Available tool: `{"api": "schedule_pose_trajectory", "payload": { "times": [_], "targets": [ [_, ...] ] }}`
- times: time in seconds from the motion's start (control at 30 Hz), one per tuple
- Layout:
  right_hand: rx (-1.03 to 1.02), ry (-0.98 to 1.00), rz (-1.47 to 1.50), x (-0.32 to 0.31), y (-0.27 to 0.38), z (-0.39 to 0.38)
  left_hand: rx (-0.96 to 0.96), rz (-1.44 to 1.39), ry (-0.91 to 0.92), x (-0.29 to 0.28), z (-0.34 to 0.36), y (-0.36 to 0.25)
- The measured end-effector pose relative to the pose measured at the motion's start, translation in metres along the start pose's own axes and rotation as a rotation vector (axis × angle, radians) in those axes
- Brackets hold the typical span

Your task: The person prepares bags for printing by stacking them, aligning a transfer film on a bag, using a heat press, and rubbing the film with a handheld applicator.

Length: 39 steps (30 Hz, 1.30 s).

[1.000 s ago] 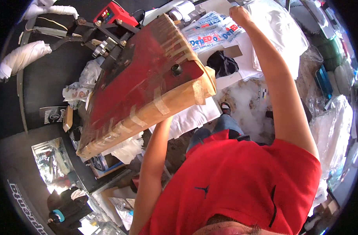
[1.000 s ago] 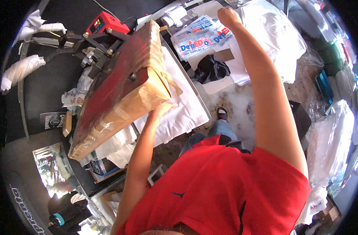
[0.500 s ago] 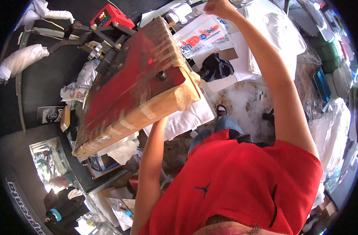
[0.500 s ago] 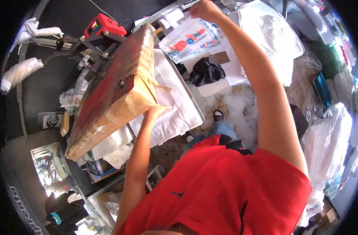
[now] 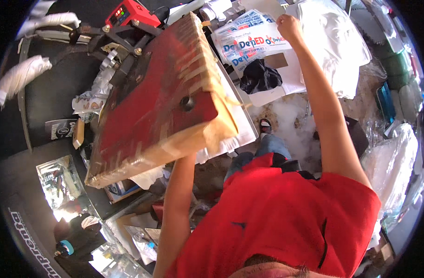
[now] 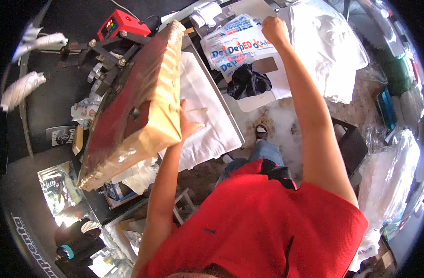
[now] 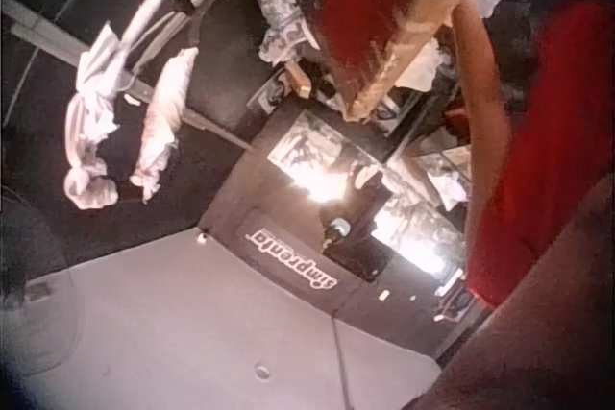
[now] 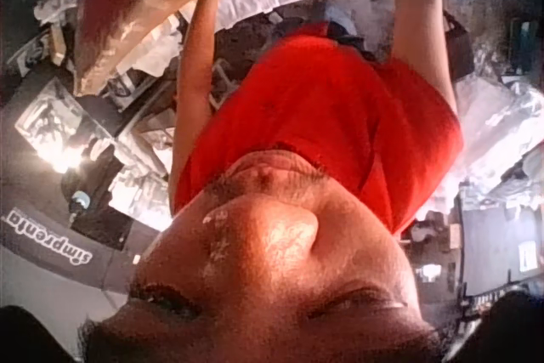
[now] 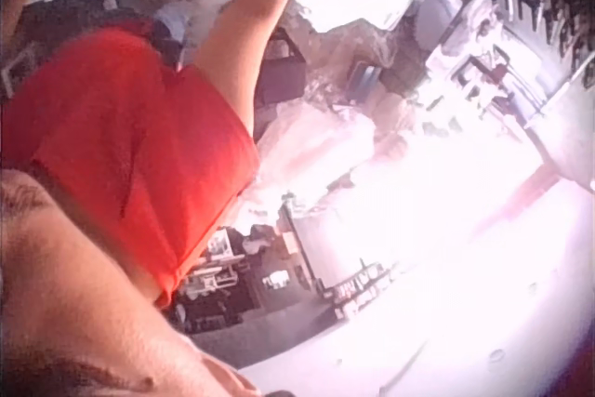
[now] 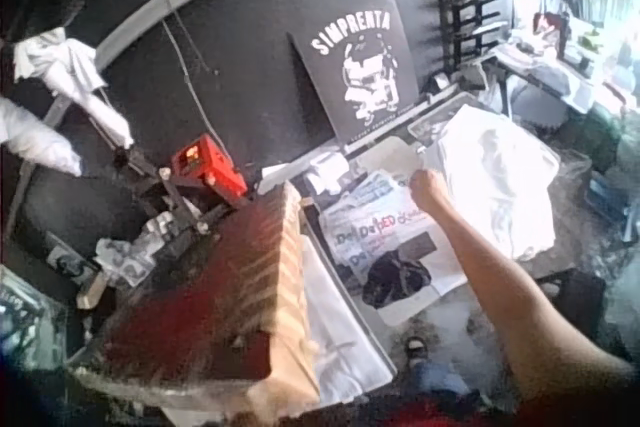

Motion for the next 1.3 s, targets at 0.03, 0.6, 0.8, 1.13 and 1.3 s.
{"api": "schedule_pose_trajectory", "payload": {
  "times": [0.03, 0.6, 0.8, 1.13, 1.3],
  "targets": [
    [0.054, 0.016, 0.138, -0.025, 0.017, -0.016, 0.007, -0.001, -0.005, 0.001, 0.003, 0.0],
    [0.299, 0.782, 1.279, -0.189, 0.239, -0.249, 0.377, -1.106, 0.06, -0.1, -0.095, -0.039],
    [0.807, 0.824, 1.585, -0.149, 0.24, -0.312, 0.623, -1.457, 0.198, -0.141, -0.123, 0.012],
    [0.643, 0.807, 1.448, -0.147, 0.308, -0.288, 0.482, -1.483, -0.211, -0.162, -0.141, 0.085],
    [0.366, 0.714, 1.342, -0.166, 0.32, -0.275, 0.449, -1.511, -0.272, -0.165, -0.152, 0.1]
  ]
}}
Point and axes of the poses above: each hand's wrist, its own z-axis towards the middle knuckle, its own x-axis out of the palm, y = z × x, the point moved 3 cm from there along z, towards the middle knuckle, and after that the axes turned 8 degrees about -y, right-handed, at the moved point
